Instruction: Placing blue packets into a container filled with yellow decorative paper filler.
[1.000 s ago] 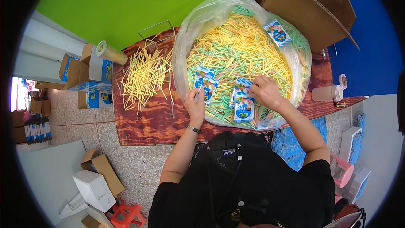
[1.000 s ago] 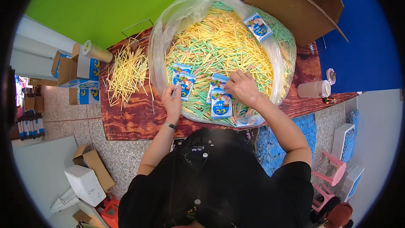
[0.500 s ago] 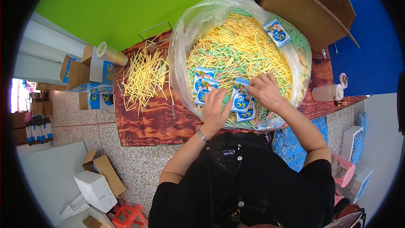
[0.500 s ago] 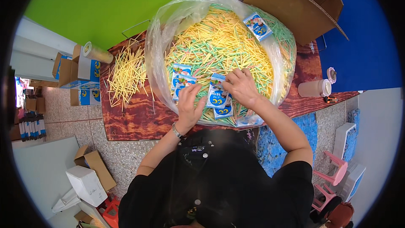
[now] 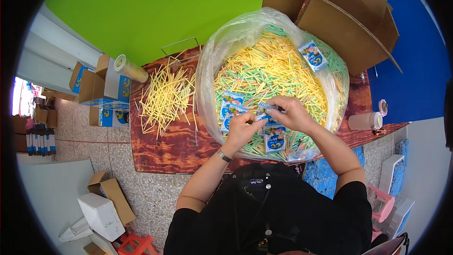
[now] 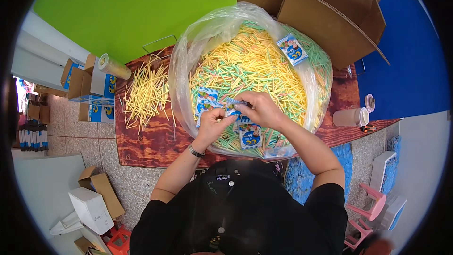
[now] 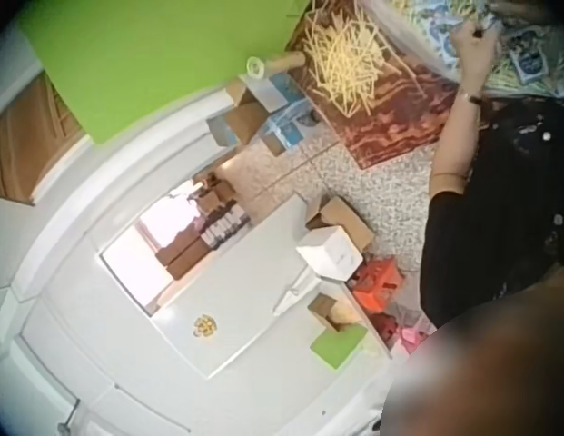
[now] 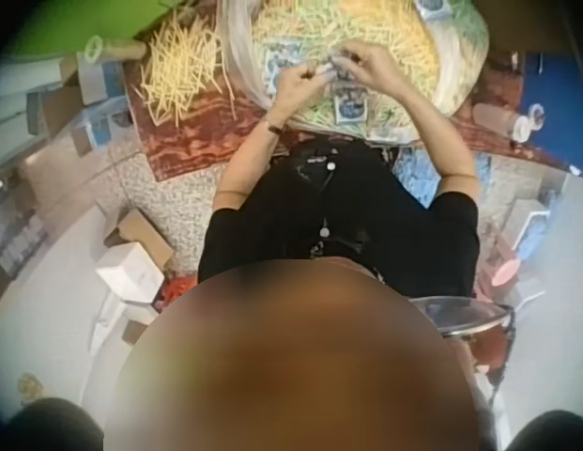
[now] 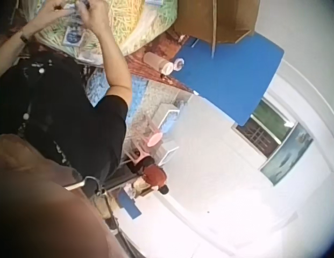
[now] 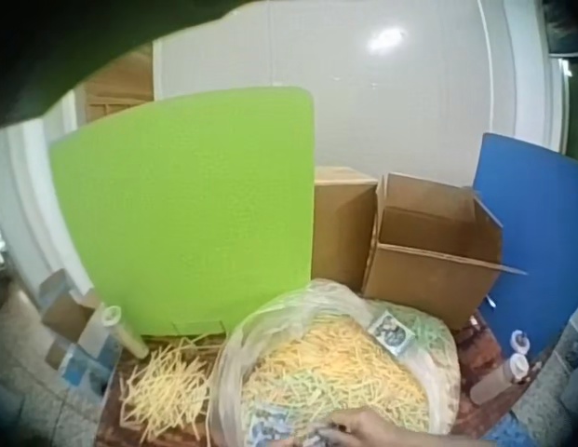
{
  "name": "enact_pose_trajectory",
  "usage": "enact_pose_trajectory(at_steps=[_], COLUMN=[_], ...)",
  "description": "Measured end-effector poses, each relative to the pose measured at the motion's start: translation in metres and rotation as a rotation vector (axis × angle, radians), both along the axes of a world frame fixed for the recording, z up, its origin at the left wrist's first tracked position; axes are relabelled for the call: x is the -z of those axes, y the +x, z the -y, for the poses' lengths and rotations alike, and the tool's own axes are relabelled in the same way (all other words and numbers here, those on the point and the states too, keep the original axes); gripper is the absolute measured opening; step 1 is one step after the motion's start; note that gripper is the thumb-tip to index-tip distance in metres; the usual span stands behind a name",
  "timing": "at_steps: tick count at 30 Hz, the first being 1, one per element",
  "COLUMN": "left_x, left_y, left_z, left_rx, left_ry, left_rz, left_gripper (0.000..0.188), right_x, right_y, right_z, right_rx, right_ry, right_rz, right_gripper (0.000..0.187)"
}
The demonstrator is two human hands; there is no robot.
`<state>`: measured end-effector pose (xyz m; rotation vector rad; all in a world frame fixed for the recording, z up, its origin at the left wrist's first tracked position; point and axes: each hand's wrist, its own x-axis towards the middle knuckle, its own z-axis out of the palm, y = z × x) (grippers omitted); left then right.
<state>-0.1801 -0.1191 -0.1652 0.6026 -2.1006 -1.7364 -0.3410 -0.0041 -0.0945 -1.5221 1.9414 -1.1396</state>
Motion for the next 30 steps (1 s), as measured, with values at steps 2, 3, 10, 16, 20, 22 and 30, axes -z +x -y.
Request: enact_pose_trajectory(at_steps=[2, 3, 10, 16, 20, 22, 30], left_x=[0.014, 0.016, 0.035, 0.034, 0.037, 0.038, 0.022], left_y=[0.004, 0.005, 0.006, 0.018, 0.017, 0.015, 0.019], left_z=[0.008, 0.011, 0.01, 0.015, 0.02, 0.017, 0.014], left_rx=[-0.065, -0.085, -0.123, -0.148, -0.086, -0.096, -0.103], left_ry=[0.071, 0.06, 0.071, 0.212, 0.138, 0.179, 0.135], left_rz=[-0.026, -0.021, -0.078, -0.026, 0.022, 0.011, -0.022], left_gripper=[0.028, 0.031, 0.032, 0.028, 0.012, 0.012, 0.014], right_x=[0.001, 0.001, 0.061, 0.087, 0.103, 0.112, 0.1], right_y=[-0.019, -0.033, -0.138, -0.129, -0.128, -0.128, -0.125], right_z=[0.018, 0.031, 0.126, 0.138, 0.133, 0.136, 0.124], right_rx=[-0.102, -0.082, -0.049, -0.012, 0.089, 0.079, 0.15], right_ry=[0.077, 0.053, 0.387, 0.54, 0.414, 0.413, 0.476], right_rz=[0.054, 0.107, -0.745, -0.847, -0.836, -0.909, -0.957], right_gripper=[0.017, 0.017, 0.025, 0.031, 0.026, 0.024, 0.023])
